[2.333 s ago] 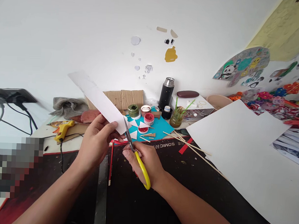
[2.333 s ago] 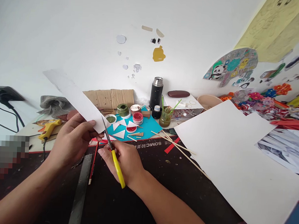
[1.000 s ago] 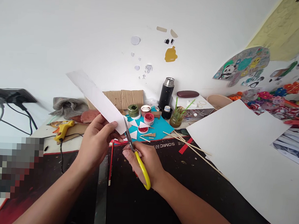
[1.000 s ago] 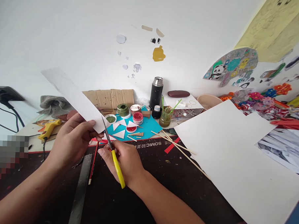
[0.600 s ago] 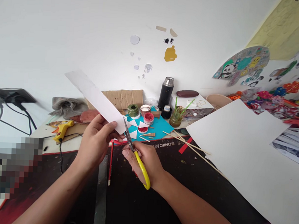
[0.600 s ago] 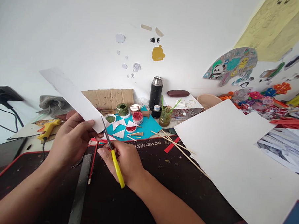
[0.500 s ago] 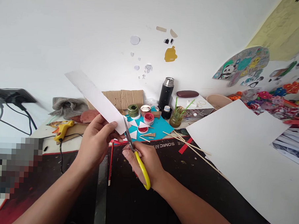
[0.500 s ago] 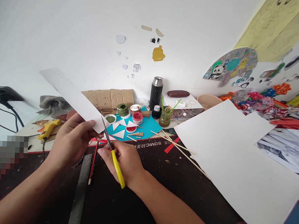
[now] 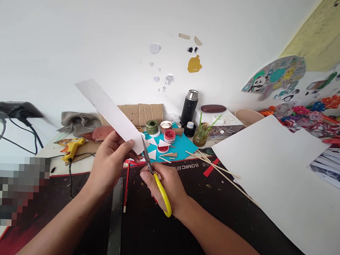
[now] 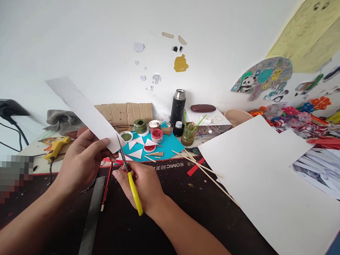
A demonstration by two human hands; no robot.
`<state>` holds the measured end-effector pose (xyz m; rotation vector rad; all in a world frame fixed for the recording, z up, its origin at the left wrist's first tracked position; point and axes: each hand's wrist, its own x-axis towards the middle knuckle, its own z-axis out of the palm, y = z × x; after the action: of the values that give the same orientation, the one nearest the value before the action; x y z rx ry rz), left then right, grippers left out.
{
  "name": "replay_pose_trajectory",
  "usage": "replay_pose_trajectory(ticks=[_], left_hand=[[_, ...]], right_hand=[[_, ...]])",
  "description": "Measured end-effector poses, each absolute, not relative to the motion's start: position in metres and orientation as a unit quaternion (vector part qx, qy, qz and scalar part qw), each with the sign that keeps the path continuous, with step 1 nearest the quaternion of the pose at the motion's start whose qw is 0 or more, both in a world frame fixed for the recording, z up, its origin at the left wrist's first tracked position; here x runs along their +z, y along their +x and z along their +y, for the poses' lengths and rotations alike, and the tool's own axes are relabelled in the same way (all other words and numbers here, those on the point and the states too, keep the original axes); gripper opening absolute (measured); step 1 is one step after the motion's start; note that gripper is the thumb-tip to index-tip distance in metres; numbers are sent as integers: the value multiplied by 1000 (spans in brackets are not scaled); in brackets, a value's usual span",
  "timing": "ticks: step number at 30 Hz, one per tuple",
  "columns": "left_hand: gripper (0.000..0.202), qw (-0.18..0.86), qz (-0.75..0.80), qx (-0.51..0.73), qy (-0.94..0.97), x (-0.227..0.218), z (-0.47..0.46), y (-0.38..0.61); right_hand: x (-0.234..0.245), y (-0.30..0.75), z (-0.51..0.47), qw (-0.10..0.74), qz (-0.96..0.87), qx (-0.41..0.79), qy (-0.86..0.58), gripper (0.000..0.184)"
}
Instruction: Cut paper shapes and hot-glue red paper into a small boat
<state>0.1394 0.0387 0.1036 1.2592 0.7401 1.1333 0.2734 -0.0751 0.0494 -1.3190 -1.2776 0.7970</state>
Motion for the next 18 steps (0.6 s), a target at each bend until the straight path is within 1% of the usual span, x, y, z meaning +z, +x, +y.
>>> replay_pose_trajectory(ticks=[4,13,18], left_hand=[[28,601,322,487,546,104,39,139],[29,611,323,483,537,103,40,138],[30,607,322,477,549,102,40,137]], right_hand=[[48,274,-75,533,-541,329,-561,42],[49,274,-75,537,-541,326,-560,37],[49,273,-76,531,-539,332,-563,39]])
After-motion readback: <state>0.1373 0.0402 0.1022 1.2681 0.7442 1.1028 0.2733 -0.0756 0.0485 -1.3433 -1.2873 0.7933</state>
